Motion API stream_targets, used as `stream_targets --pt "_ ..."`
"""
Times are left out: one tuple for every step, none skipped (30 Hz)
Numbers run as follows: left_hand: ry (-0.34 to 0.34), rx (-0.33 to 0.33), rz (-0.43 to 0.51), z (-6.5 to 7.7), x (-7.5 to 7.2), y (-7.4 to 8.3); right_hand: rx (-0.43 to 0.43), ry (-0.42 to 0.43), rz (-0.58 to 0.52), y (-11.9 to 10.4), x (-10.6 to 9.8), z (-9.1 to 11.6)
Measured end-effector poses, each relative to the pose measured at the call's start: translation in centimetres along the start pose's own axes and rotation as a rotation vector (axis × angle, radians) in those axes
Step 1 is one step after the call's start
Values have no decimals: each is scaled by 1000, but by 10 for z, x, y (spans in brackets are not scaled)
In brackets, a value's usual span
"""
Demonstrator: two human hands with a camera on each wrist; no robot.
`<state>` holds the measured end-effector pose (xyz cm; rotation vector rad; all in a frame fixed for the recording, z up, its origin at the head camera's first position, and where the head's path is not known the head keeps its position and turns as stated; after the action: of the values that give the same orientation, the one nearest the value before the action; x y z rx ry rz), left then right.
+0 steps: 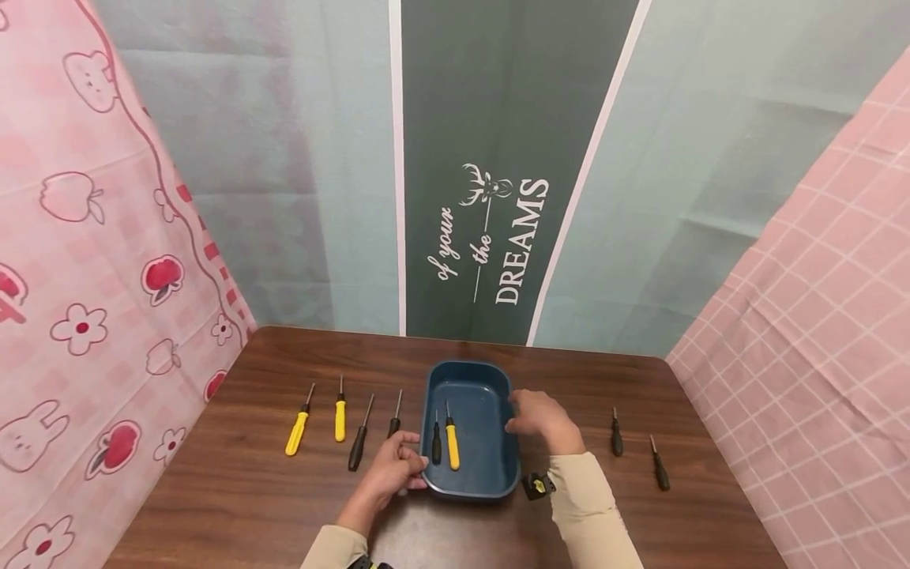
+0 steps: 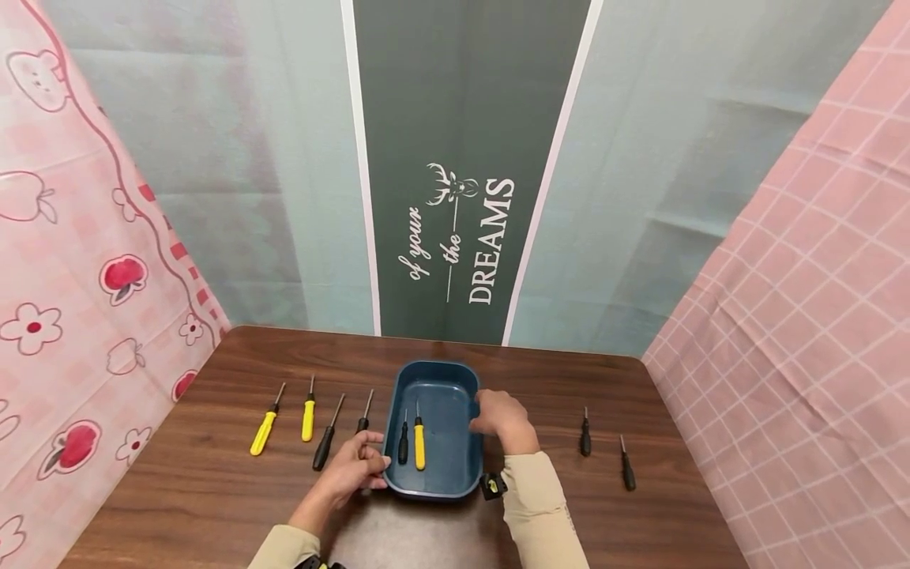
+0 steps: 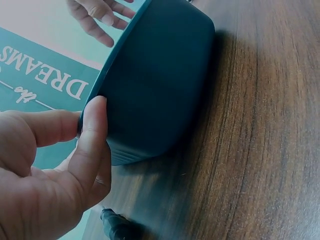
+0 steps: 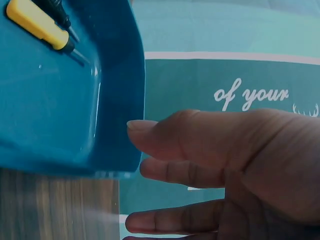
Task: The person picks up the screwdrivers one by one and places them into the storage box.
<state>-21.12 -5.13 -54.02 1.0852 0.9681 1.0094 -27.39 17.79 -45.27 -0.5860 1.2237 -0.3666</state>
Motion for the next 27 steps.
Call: stream_targets --pt "3 0 -1 0 0 0 1 3 -5 2 -1 1" --pt "5 0 -2 0 0 0 9 6 -12 4 -2 2" --pt "8 -1 -3 0 0 0 12 10 -14 7 -3 3" --pt "9 -1 -3 0 0 -1 14 12 -14 9 -4 4" --pt "8 -1 -4 0 0 -1 14 14 -12 12 -5 5" --pt "8 -2 -3 0 0 -1 19 17 -13 15 -6 6" --pt "7 -2 -2 0 0 -2 25 17 -13 18 -7 7" --pt "6 -1 0 0 0 -2 30 18 -14 21 -8 8" --pt "5 -2 1 -1 0 -2 30 18 -16 24 -9 8" --pt "4 -1 4 -1 0 -2 37 17 -23 26 -9 9" --pt "4 2 3 -1 0 -2 44 17 -29 29 -10 10" --pt "4 4 3 0 0 -2 54 15 -36 32 -11 11" --pt "4 5 5 -1 0 -3 56 13 -35 34 -12 11" --pt "4 5 5 -1 0 -3 60 12 -37 37 -12 11" --pt "4 5 6 0 0 -2 64 10 -34 39 -13 11" --pt "4 7 3 1 0 1 69 9 -32 42 -14 11" --pt "4 6 1 2 0 2 69 8 -28 44 -15 11" --pt "4 11 0 2 -1 3 68 7 -25 47 -16 11" --pt "5 11 1 2 -1 3 62 7 -24 49 -17 11" --pt "5 12 0 2 -1 3 60 7 -26 52 -18 12" --pt "5 12 -3 2 -1 4 57 4 -25 54 -19 12" --pt "5 13 -5 2 0 3 55 6 -31 57 -19 13" --pt "5 12 -5 1 0 0 54 7 -36 60 -20 14" --pt "5 13 -6 1 0 0 55 8 -40 63 -20 14" --pt "4 7 -6 0 0 -1 58 9 -42 66 -21 15" --pt "4 7 -9 0 0 -1 64 11 -39 69 -22 15" --pt "5 6 -12 0 0 -1 69 11 -38 72 -23 15"
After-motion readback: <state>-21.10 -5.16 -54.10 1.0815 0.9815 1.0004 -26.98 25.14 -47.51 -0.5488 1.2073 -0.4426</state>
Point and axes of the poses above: each hand's wrist, its own z-axis away from the middle knuckle, its own x-axis out of the palm, y = z × x, the point moved 6 cm from there along -z, towards the middle knuckle, and after that the axes turned 15 degrees about -z, right-handed, at the moved point
